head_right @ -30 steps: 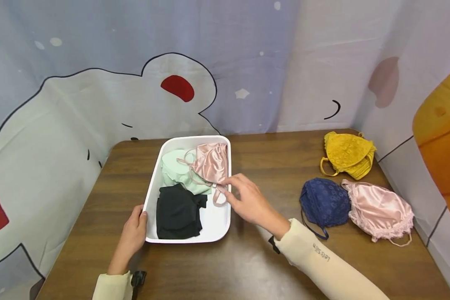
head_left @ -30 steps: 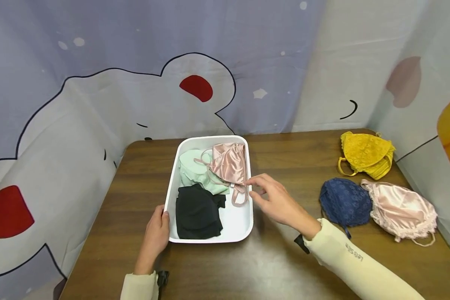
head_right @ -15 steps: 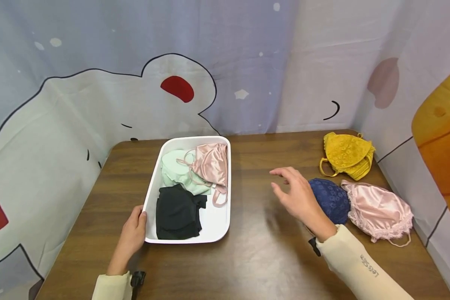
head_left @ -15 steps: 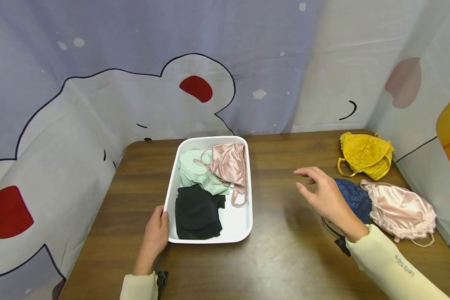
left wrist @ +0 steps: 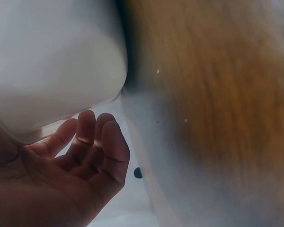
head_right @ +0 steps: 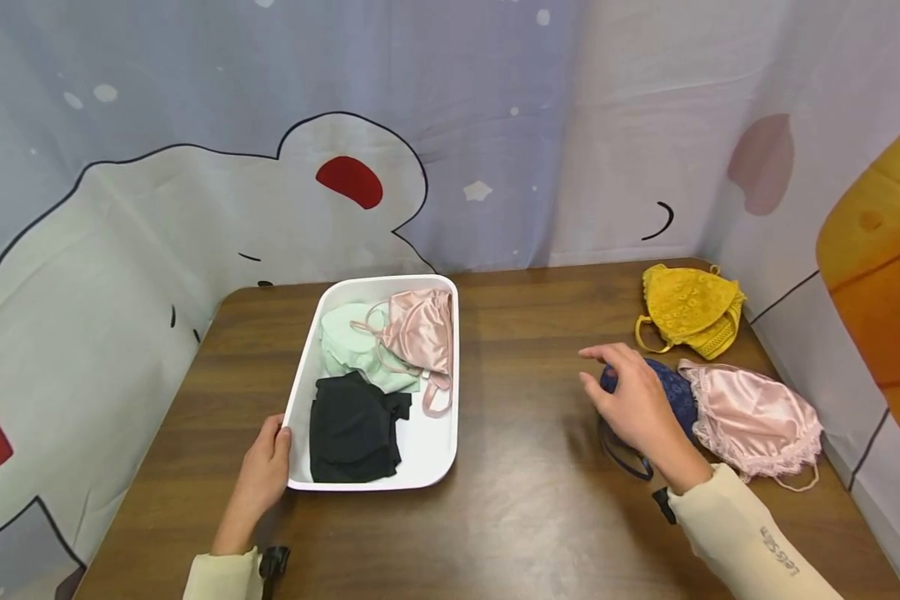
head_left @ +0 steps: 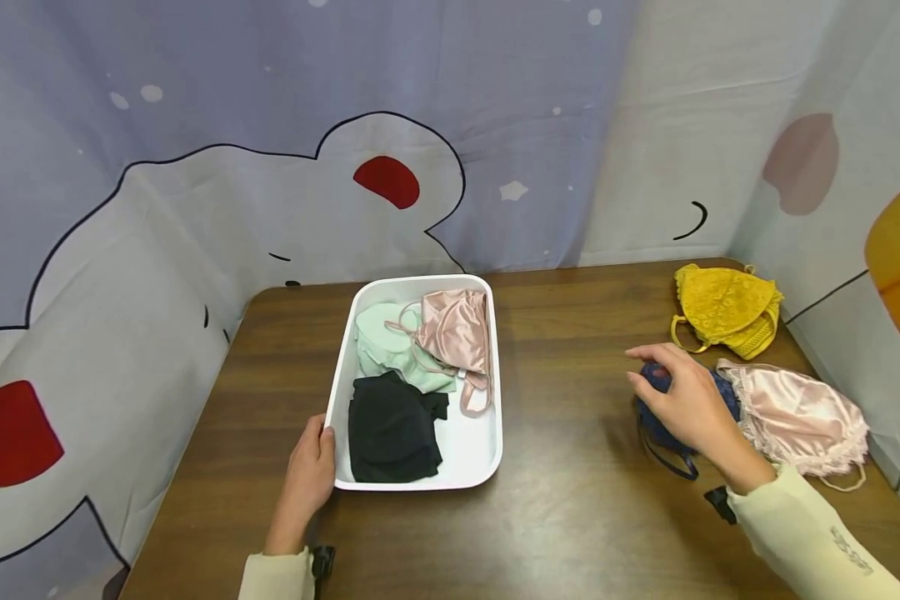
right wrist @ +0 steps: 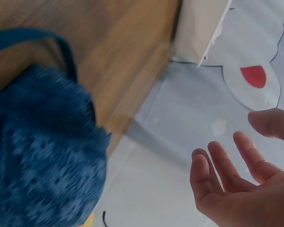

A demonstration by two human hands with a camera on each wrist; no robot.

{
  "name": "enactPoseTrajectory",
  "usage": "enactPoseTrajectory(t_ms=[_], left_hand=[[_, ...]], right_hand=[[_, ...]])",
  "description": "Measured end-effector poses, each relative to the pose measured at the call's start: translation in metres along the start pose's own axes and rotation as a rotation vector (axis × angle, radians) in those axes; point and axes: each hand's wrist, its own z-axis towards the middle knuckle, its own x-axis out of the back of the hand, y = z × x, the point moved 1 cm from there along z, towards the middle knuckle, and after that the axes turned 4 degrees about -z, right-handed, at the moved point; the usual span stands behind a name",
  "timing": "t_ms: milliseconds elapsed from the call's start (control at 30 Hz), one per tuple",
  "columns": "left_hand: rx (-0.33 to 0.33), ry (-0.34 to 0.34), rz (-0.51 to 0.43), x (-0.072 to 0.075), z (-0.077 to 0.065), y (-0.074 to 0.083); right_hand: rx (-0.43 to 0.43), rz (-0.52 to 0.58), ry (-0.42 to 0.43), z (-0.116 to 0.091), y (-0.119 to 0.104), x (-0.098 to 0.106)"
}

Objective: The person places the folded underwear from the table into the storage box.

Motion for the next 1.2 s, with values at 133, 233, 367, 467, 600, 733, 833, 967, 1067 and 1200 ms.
enactPoseTrajectory(t_ms=[133,233,367,467,600,733,833,967,1067,1200], left_hand=[[0.011,-0.006,0.002,0.0,0.0,-0.001],[0.015,-0.012,0.002,0.0,0.0,0.0],[0.019,-0.018,0.003,0.0,0.0,0.0],[0.015,-0.017,0.001,0.0,0.0,0.001],[0.008,-0.012,-0.004,0.0,0.0,0.001],[0.009,-0.01,-0.005,0.0,0.0,0.001],[0.011,-0.01,-0.007,0.0,0.0,0.001],[0.02,-0.021,-0.006,0.001,0.0,0.002],[0.03,-0.029,-0.005,0.001,0.0,0.002],[0.035,-0.033,-0.005,0.0,0.0,0.002]], right_hand=[[-0.021,-0.011,0.025,-0.002,0.012,0.006],[-0.055,-0.033,0.037,-0.005,0.026,0.01],[-0.127,-0.082,0.035,-0.01,0.048,0.013],[-0.185,-0.106,0.032,-0.014,0.064,0.016],[-0.216,-0.131,0.022,-0.02,0.08,0.019],[-0.209,-0.14,0.009,-0.026,0.091,0.019],[-0.199,-0.137,0.01,-0.029,0.093,0.018],[-0.168,-0.132,-0.015,-0.029,0.088,0.016],[-0.124,-0.114,-0.049,-0.029,0.083,0.012],[-0.034,-0.064,-0.057,-0.028,0.081,0.006]])
